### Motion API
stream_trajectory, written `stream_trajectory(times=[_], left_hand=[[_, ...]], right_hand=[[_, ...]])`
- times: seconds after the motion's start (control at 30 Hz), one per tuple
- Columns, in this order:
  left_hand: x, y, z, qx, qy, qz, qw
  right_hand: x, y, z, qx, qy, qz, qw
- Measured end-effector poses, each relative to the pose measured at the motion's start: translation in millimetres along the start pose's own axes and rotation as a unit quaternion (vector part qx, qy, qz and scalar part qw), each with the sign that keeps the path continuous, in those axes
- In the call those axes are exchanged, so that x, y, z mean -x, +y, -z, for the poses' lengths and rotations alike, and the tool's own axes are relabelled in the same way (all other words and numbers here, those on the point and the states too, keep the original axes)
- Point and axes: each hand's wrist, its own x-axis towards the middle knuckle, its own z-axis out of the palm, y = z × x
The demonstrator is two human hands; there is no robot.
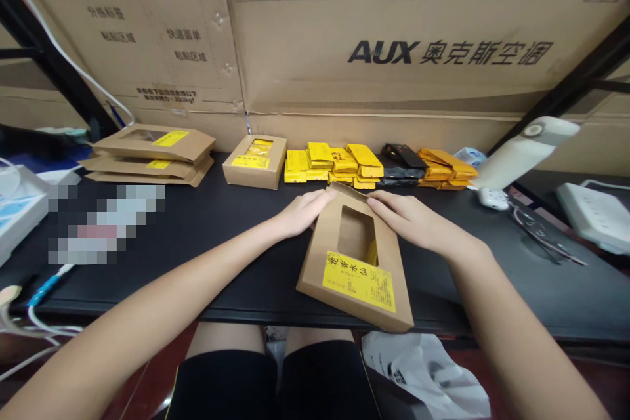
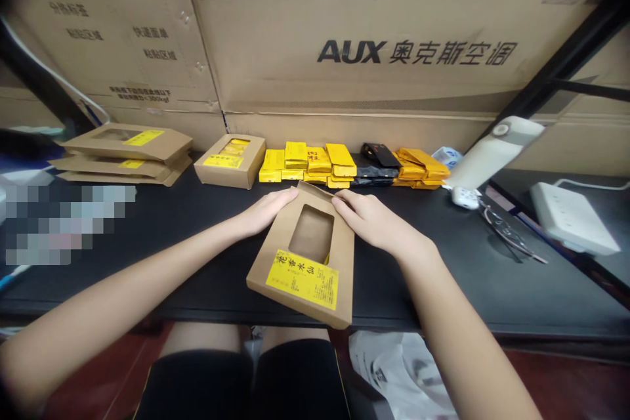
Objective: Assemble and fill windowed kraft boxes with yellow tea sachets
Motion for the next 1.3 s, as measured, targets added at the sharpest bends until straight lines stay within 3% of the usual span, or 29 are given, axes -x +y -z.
stream_trajectory(times=[0.6, 1.07, 1.3], left_hand=[[2, 4, -1.6, 0.061, 0.002, 0.027, 0.998], [1, 1, -5.8, 0.087, 0.108, 0.011, 0.990], [2, 5, -5.9, 0.105, 0.143, 0.006, 0.984]], right_hand=[[-6, 5, -4, -0.025, 0.013, 0.021, 0.999], [-11, 1, -7, -0.039, 0.092, 0.011, 0.995], [-10, -1, -7, -0.057, 0.101, 0.000, 0.993]])
